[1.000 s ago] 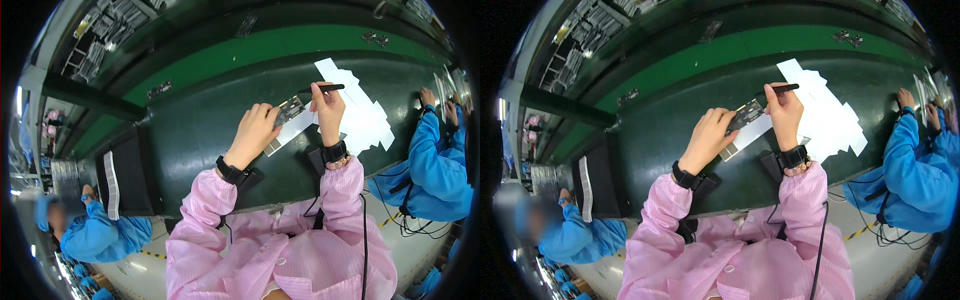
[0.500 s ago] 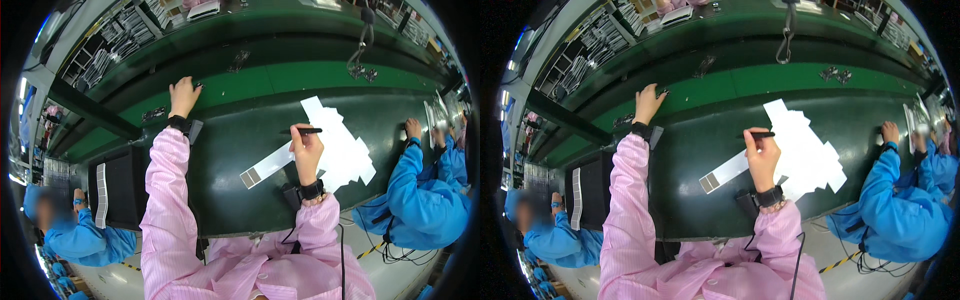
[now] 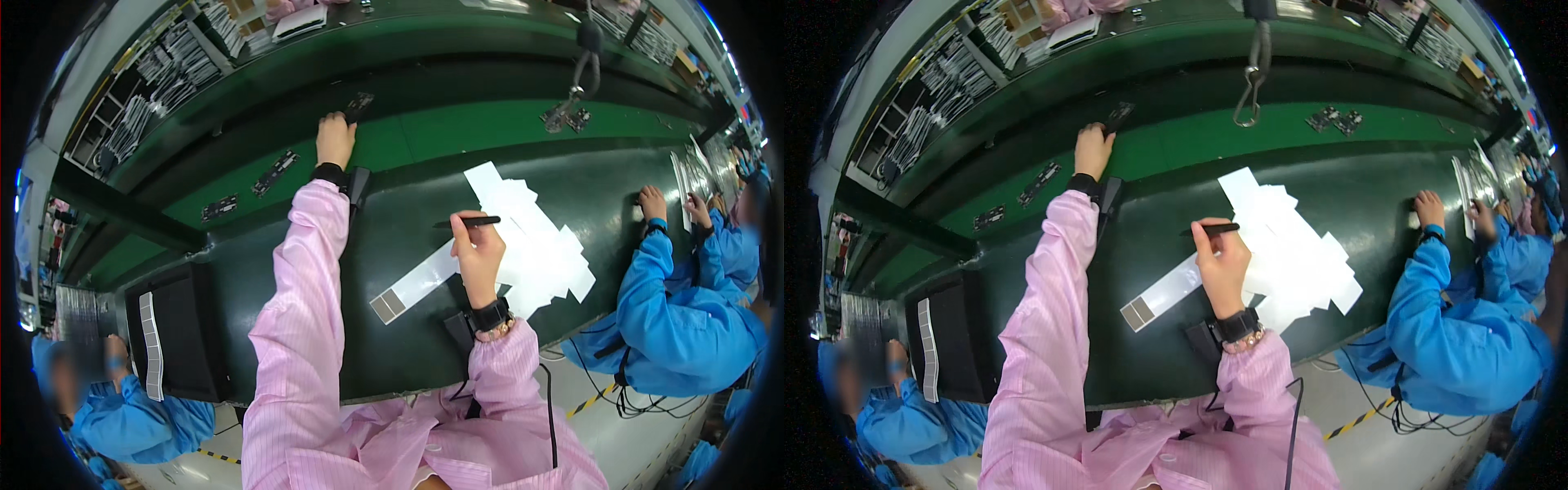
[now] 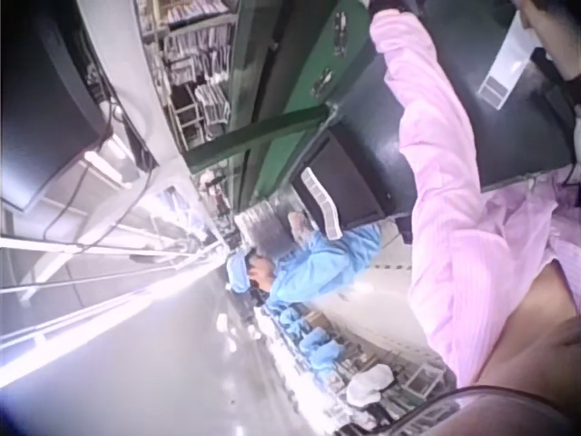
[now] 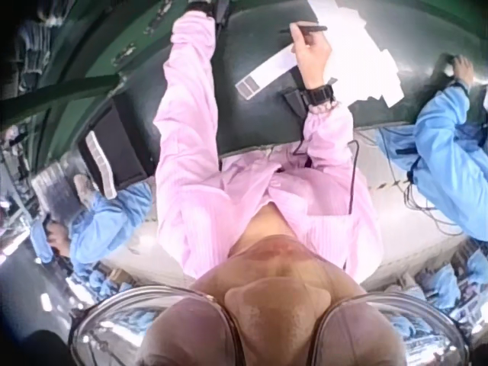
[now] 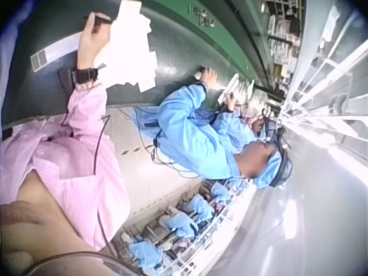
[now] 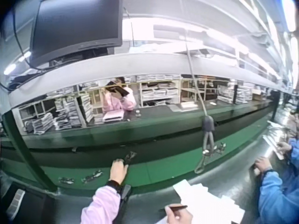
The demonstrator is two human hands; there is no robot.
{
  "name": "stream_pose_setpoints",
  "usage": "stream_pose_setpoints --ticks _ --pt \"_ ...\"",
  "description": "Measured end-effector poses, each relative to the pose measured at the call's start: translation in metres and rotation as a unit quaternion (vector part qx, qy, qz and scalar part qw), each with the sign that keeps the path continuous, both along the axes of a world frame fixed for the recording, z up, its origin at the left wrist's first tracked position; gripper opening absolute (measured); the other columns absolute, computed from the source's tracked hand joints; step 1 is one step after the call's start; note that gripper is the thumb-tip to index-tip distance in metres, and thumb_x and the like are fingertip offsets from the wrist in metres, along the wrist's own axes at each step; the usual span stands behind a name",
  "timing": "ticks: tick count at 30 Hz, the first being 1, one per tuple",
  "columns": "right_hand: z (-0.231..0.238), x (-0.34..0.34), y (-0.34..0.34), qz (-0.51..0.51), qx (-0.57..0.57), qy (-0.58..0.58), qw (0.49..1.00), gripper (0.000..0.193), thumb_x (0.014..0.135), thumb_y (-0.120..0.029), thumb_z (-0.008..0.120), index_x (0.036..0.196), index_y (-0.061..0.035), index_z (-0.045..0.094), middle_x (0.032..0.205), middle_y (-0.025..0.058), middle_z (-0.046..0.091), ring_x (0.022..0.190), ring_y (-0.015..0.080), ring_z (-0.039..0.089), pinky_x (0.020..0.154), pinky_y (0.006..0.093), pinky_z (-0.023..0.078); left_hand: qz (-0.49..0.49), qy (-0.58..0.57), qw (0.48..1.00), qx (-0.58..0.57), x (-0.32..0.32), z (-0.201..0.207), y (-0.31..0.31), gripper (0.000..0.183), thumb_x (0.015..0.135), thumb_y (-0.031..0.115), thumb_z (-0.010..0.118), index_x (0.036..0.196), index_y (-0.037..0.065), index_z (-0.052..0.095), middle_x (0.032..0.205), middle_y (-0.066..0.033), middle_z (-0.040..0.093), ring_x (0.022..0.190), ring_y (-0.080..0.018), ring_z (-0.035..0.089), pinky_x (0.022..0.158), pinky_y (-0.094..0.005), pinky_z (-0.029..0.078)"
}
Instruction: The worker is labeling or applying adhesive strips to flexible circuit boards at a factory assembly line.
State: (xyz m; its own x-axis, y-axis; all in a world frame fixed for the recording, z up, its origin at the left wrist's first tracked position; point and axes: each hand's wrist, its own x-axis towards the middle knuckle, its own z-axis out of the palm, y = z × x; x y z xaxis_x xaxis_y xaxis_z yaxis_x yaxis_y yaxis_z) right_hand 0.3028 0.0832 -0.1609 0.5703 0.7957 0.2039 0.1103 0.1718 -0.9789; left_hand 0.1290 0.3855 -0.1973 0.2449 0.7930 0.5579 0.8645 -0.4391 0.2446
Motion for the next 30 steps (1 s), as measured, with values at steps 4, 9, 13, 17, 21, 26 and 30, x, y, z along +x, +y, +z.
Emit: stream_pose_setpoints --ticks 4,9,13,17,21,26,30 --pt "-0.005 0.003 0.004 -0.016 0.004 -0.003 1.000 0.013 0.088 -0.012 0.069 0.092 -0.0008 0.065 0.066 0.0018 0.061 0.052 0.0054 0.052 0.047 0.0212 0.039 -0.035 -0.101 0.992 -0.070 -0.003 0.026 -0.024 0.043 0.076 0.022 0.075 0.106 -0.005 0.059 0.090 -0.0214 0.067 0.090 -0.0354 0.065 0.081 -0.0415 0.052" --pt "0.000 0.008 0.002 -0.032 0.027 0.043 0.998 0.015 0.089 -0.014 0.068 0.095 -0.0007 0.065 0.064 0.0004 0.059 0.050 0.0056 0.051 0.046 0.0210 0.037 -0.179 -0.123 0.967 -0.134 -0.014 0.061 -0.123 0.040 0.078 0.016 0.076 0.108 -0.002 0.056 0.098 -0.0156 0.067 0.090 -0.0244 0.067 0.081 -0.0326 0.053" --pt "0.000 0.010 0.000 -0.032 0.059 0.055 0.996 0.017 0.090 -0.016 0.067 0.096 0.0002 0.065 0.067 0.0010 0.059 0.051 0.0059 0.051 0.046 0.0207 0.037 -0.233 -0.140 0.947 -0.172 -0.033 0.081 -0.224 0.038 0.078 0.011 0.075 0.109 0.001 0.056 0.102 -0.0140 0.062 0.097 -0.0255 0.063 0.086 -0.0337 0.050" --pt "0.000 0.014 -0.001 -0.026 0.094 0.064 0.993 0.017 0.092 -0.016 0.065 0.098 -0.0002 0.064 0.072 0.0022 0.059 0.051 0.0061 0.051 0.046 0.0201 0.037 -0.251 -0.122 0.947 -0.160 -0.046 0.082 -0.283 0.043 0.075 0.007 0.076 0.113 0.002 0.057 0.104 -0.0133 0.060 0.097 -0.0273 0.061 0.085 -0.0344 0.049" --pt "0.008 0.014 -0.003 0.009 0.100 0.087 0.991 0.017 0.096 -0.014 0.057 0.109 -0.0032 0.060 0.073 0.0036 0.061 0.053 0.0066 0.053 0.047 0.0195 0.038 -0.280 -0.146 0.943 -0.104 -0.052 0.074 -0.308 0.041 0.072 0.006 0.078 0.103 0.003 0.050 0.118 -0.0138 0.062 0.100 -0.0311 0.059 0.084 -0.0360 0.049" --pt "0.006 0.007 0.002 0.167 0.017 0.098 0.981 0.016 0.091 -0.010 0.062 0.106 -0.0070 0.058 0.077 0.0002 0.060 0.068 0.0071 0.056 0.055 0.0196 0.043 -0.284 -0.149 0.946 -0.058 -0.052 0.067 -0.306 0.045 0.071 0.005 0.079 0.105 0.004 0.049 0.119 -0.0139 0.062 0.101 -0.0312 0.059 0.085 -0.0370 0.049" --pt "0.004 0.020 0.000 0.250 0.002 0.107 0.962 0.017 0.087 -0.007 0.067 0.099 -0.0064 0.056 0.080 -0.0006 0.058 0.070 0.0071 0.055 0.056 0.0206 0.043 -0.294 -0.161 0.937 -0.092 -0.051 0.061 -0.301 0.059 0.070 0.008 0.081 0.118 0.004 0.046 0.124 -0.0137 0.059 0.103 -0.0294 0.059 0.089 -0.0370 0.048"
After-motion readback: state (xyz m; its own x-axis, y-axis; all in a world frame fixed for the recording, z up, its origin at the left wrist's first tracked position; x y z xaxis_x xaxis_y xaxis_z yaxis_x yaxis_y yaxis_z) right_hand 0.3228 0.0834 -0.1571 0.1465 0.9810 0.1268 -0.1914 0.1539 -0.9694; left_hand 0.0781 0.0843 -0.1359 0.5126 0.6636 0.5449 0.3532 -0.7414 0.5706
